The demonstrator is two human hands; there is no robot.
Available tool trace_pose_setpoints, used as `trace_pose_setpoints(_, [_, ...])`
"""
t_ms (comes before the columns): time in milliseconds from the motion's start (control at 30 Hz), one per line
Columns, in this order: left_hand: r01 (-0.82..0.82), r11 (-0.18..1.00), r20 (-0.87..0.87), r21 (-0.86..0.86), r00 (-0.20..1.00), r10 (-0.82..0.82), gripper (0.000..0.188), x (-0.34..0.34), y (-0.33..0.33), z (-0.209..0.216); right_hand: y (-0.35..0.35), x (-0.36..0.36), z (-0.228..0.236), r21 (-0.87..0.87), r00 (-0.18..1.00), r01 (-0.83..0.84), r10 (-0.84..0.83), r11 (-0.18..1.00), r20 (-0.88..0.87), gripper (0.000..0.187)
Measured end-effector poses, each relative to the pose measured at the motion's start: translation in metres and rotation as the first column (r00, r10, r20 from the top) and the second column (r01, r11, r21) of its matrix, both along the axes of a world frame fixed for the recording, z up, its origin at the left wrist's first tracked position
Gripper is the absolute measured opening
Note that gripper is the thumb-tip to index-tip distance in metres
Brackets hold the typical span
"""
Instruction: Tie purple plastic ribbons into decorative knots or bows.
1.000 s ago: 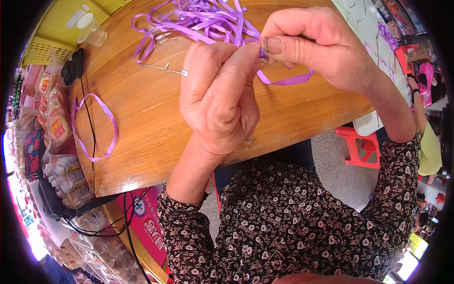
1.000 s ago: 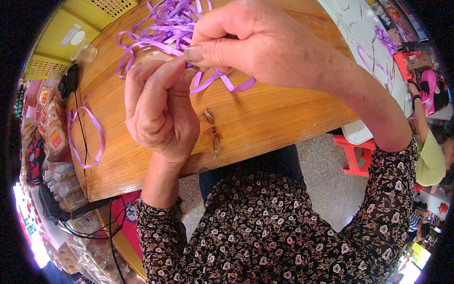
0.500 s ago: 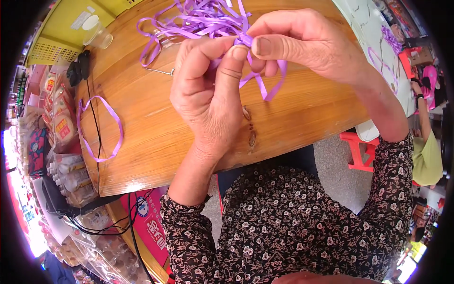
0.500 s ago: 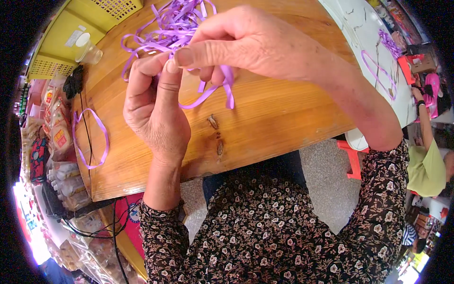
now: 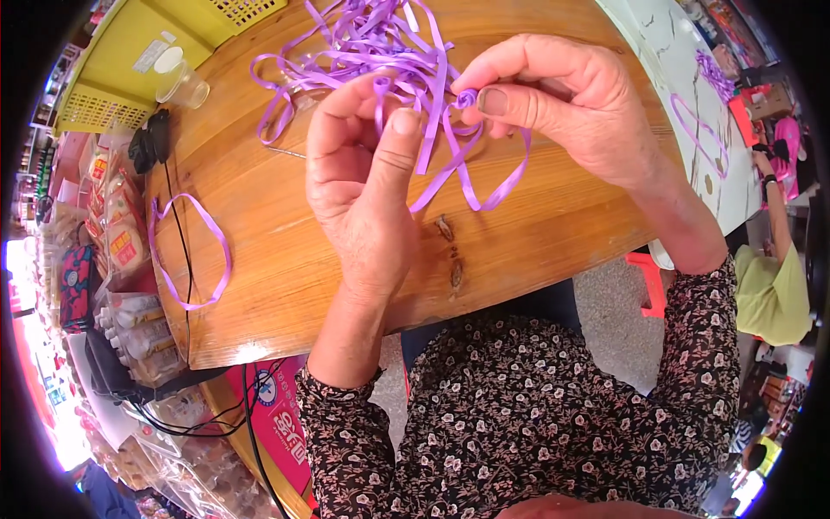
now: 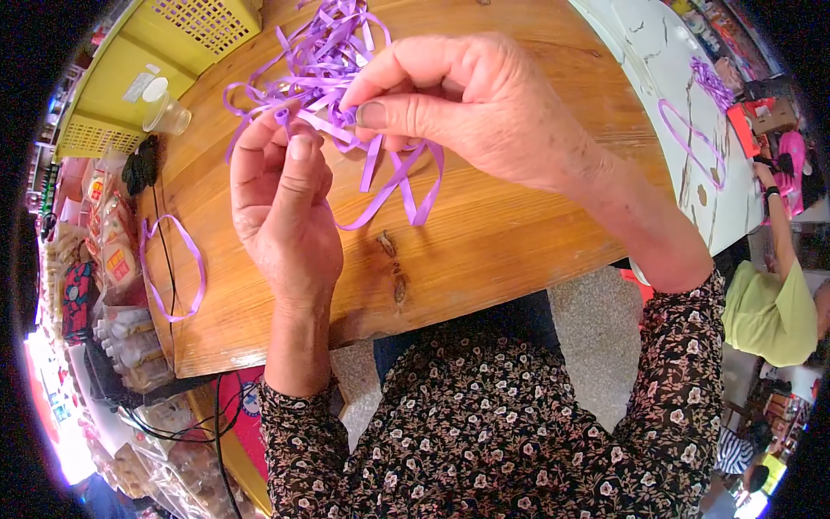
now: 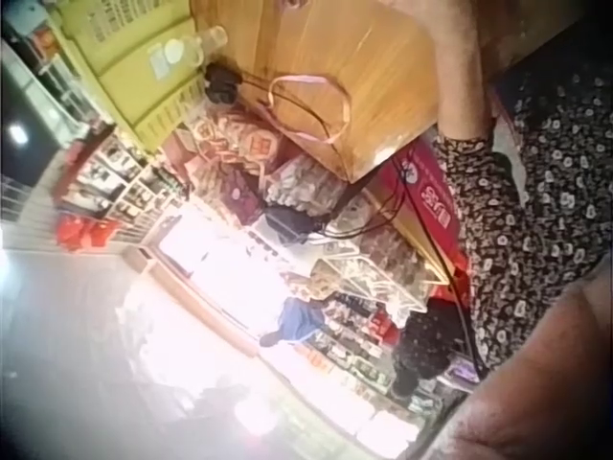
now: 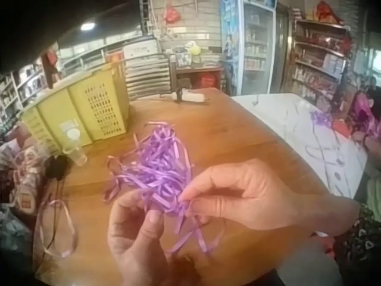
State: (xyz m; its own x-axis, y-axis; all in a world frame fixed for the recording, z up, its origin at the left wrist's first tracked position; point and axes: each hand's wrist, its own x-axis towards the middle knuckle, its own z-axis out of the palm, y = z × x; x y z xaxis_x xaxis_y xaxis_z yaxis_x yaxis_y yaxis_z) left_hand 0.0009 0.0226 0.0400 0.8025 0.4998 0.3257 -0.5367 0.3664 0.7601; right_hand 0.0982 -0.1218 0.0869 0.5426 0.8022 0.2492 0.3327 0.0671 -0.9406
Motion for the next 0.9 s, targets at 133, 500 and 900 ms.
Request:
trace_pose_setpoints(133, [-0.040, 0.969, 0.065, 0.243, 0.998, 0.025, 0.043, 0.001, -0.004, -0.002, -0.002, -0.005, 0.000, 0.066, 0.999, 0.024, -0.023, 0.998, -0.025, 0.015])
trace_pose_setpoints(500, [0.065, 0.978, -0.029, 0.198, 0.998, -0.061, 0.023, 0.004, -0.003, -0.009, 0.006, -0.016, -0.004, -0.005, 0.970, 0.039, -0.039, 0.999, -0.240, 0.016])
trace_pose_setpoints(900, [0.290, 0.935, 0.069, -0.203, 0.957, -0.282, 0.014, -0.003, 0.000, -0.019, 0.025, -0.026, -0.031, 0.085, 0.998, 0.009, -0.014, 0.996, 0.055, 0.015])
